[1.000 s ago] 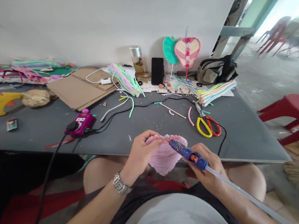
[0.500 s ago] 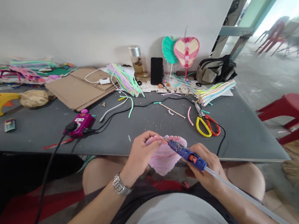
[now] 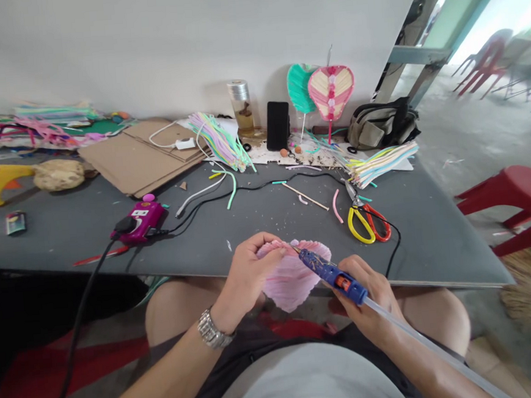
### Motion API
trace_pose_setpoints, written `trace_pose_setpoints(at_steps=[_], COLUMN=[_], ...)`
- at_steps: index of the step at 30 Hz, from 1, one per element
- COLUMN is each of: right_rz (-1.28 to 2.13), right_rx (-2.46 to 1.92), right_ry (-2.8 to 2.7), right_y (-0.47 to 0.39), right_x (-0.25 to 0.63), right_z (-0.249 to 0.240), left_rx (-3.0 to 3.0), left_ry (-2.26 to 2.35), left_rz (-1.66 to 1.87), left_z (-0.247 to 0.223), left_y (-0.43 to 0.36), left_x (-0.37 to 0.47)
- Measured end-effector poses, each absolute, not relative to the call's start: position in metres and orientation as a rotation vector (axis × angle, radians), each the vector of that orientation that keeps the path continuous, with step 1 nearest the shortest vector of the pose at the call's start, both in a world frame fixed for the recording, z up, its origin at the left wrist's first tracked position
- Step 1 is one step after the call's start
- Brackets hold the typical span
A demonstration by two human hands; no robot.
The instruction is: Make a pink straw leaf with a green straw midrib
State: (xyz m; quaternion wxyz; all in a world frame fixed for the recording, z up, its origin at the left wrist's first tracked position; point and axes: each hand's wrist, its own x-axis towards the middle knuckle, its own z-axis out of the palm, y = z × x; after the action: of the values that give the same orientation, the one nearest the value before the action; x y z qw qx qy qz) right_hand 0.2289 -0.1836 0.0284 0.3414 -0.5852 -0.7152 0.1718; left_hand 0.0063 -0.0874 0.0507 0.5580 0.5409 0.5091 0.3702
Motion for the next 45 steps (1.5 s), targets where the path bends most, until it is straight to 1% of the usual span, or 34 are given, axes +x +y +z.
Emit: trace_pose_setpoints(at_steps=[19, 45], right_rz=[0.347, 0.394], right_rx=[-1.515, -1.499], right_ry=[-1.862, -1.884], right_y=[-0.184, -0.180], right_x=[0.236, 0.223], right_z=[0.027, 0.029], left_rx=[1.231, 1.191], left_ry=[1.256, 1.181], left_rz=[0.900, 0.895], left_z=[0.054, 0.045], left_y=[-0.088, -0.088], left_x=[0.007, 0.009])
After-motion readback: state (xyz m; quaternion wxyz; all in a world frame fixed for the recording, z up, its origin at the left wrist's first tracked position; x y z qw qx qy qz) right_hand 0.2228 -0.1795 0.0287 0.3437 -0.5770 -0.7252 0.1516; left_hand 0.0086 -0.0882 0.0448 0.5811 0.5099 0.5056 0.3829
